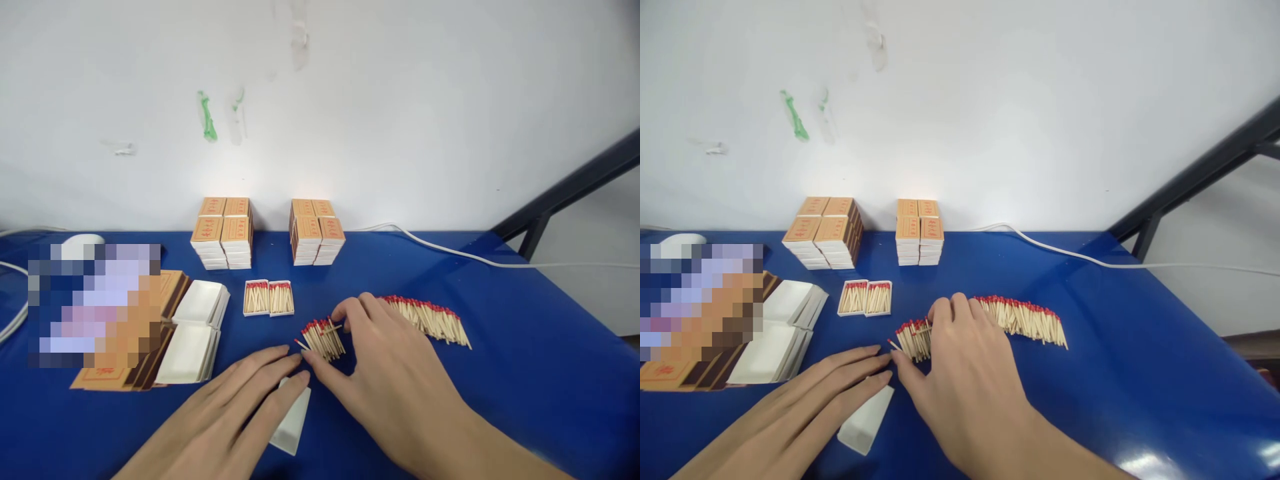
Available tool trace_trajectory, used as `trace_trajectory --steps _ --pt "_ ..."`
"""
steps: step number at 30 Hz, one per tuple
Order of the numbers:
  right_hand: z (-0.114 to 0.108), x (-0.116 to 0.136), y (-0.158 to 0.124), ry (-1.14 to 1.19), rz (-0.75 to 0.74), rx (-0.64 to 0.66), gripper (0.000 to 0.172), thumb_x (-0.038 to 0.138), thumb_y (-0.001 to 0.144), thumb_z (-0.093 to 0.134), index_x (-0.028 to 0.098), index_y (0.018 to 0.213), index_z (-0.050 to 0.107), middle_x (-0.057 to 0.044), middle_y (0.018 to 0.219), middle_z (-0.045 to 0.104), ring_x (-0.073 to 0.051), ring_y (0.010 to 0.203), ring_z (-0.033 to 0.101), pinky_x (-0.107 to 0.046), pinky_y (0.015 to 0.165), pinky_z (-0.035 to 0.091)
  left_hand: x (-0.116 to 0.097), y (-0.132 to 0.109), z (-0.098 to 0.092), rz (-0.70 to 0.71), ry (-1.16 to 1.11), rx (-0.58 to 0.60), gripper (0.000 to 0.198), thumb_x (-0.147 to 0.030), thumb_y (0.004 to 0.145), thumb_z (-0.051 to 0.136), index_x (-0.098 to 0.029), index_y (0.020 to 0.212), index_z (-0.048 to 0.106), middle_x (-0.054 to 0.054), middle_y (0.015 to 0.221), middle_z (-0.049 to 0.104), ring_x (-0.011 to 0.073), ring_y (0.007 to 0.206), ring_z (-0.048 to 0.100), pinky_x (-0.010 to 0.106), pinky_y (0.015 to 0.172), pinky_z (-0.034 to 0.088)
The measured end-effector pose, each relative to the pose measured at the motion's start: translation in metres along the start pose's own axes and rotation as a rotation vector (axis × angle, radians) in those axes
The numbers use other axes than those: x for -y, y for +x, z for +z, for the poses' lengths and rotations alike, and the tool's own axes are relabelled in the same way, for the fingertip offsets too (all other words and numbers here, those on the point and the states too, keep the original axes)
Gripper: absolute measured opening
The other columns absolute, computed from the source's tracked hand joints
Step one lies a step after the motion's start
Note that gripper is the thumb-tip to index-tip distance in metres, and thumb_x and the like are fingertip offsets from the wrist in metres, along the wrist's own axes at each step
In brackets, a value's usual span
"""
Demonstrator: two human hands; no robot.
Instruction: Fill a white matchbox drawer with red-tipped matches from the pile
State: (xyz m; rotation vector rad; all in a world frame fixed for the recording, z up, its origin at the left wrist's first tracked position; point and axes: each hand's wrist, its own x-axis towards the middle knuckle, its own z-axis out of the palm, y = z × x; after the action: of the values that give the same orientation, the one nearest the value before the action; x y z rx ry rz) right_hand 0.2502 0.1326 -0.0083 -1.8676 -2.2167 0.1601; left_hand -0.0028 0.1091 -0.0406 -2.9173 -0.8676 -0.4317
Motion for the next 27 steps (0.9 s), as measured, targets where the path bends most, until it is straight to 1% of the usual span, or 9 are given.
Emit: trace_trajectory --steps 5,9,12,13,15,18,21,24,27 --pt "0.005 0.01 -0.002 -0.084 -0.043 -0.06 0.027 0.041 0.09 0.079 0.022 0.094 0.06 -0.009 0.094 0.062 -0.034 0.088 0.067 -0.055 0.075 0.06 -0.004 -0.003 -0.001 -0.049 -0.042 -0.043 0.058 -0.041 0.107 0.063 -0.022 0.161 0.054 0.002 0.156 0.066 0.0225 0.142 0.064 0.036 0.124 0.05" --pt "0.001 0.006 -0.006 -0.05 -0.073 -0.088 0.026 0.041 0.094 0.077 0.022 0.101 0.061 -0.01 0.099 0.062 -0.032 0.087 0.067 -0.05 0.072 0.059 -0.005 0.001 -0.005 -0.069 -0.111 -0.121 0.042 -0.037 0.108 0.063 -0.023 0.148 0.065 0.002 0.138 0.076 0.0219 0.128 0.072 0.035 0.118 0.054" --pt "-0.006 -0.004 -0.007 0.039 -0.141 -0.031 0.008 0.031 0.106 0.062 0.023 0.106 0.061 -0.01 0.106 0.062 -0.027 0.089 0.065 -0.046 0.075 0.059 -0.005 0.003 -0.008 -0.089 -0.153 -0.131 0.039 -0.038 0.11 0.062 -0.022 0.145 0.067 0.003 0.133 0.078 0.0219 0.125 0.073 0.033 0.116 0.056" --pt "-0.008 -0.009 -0.006 0.065 -0.171 -0.001 0.007 0.026 0.109 0.055 0.023 0.107 0.062 -0.01 0.109 0.062 -0.026 0.091 0.065 -0.045 0.077 0.059 -0.005 0.003 -0.008 -0.088 -0.158 -0.121 0.04 -0.037 0.11 0.062 -0.022 0.146 0.066 0.003 0.134 0.078 0.0223 0.126 0.072 0.033 0.116 0.056" --pt "-0.013 -0.017 -0.004 0.101 -0.223 0.05 0.018 0.019 0.111 0.046 0.024 0.108 0.062 -0.01 0.112 0.063 -0.025 0.095 0.064 -0.045 0.081 0.058 -0.005 0.002 -0.008 -0.075 -0.16 -0.101 0.042 -0.037 0.11 0.062 -0.021 0.149 0.065 0.005 0.136 0.076 0.0232 0.129 0.071 0.034 0.117 0.055" --pt "-0.017 -0.028 -0.001 0.123 -0.26 0.097 0.023 0.015 0.112 0.041 0.024 0.106 0.062 -0.009 0.117 0.063 -0.023 0.098 0.064 -0.043 0.084 0.058 -0.004 0.0 -0.008 -0.063 -0.151 -0.099 0.044 -0.037 0.11 0.062 -0.021 0.15 0.064 0.004 0.138 0.076 0.0233 0.131 0.069 0.035 0.119 0.053" --pt "-0.017 -0.032 0.002 0.092 -0.293 0.065 0.022 0.02 0.111 0.045 0.025 0.106 0.066 -0.009 0.115 0.065 -0.024 0.098 0.064 -0.041 0.082 0.058 -0.004 0.0 -0.007 -0.07 -0.155 -0.102 0.043 -0.038 0.11 0.062 -0.022 0.15 0.064 0.003 0.139 0.075 0.0223 0.132 0.068 0.034 0.121 0.051" --pt "-0.014 -0.029 0.004 0.031 -0.307 -0.031 0.02 0.035 0.11 0.055 0.027 0.102 0.071 -0.009 0.107 0.066 -0.026 0.095 0.065 -0.041 0.08 0.058 -0.004 0.002 -0.007 -0.065 -0.146 -0.088 0.045 -0.037 0.109 0.062 -0.021 0.151 0.063 0.003 0.14 0.075 0.0227 0.132 0.068 0.035 0.121 0.052" --pt "-0.011 -0.026 0.005 -0.001 -0.316 -0.079 0.025 0.046 0.109 0.059 0.027 0.099 0.072 -0.01 0.103 0.066 -0.027 0.094 0.064 -0.042 0.079 0.058 -0.004 0.004 -0.007 -0.069 -0.146 -0.086 0.044 -0.034 0.109 0.061 -0.02 0.151 0.063 0.004 0.138 0.075 0.0228 0.131 0.069 0.035 0.12 0.053"
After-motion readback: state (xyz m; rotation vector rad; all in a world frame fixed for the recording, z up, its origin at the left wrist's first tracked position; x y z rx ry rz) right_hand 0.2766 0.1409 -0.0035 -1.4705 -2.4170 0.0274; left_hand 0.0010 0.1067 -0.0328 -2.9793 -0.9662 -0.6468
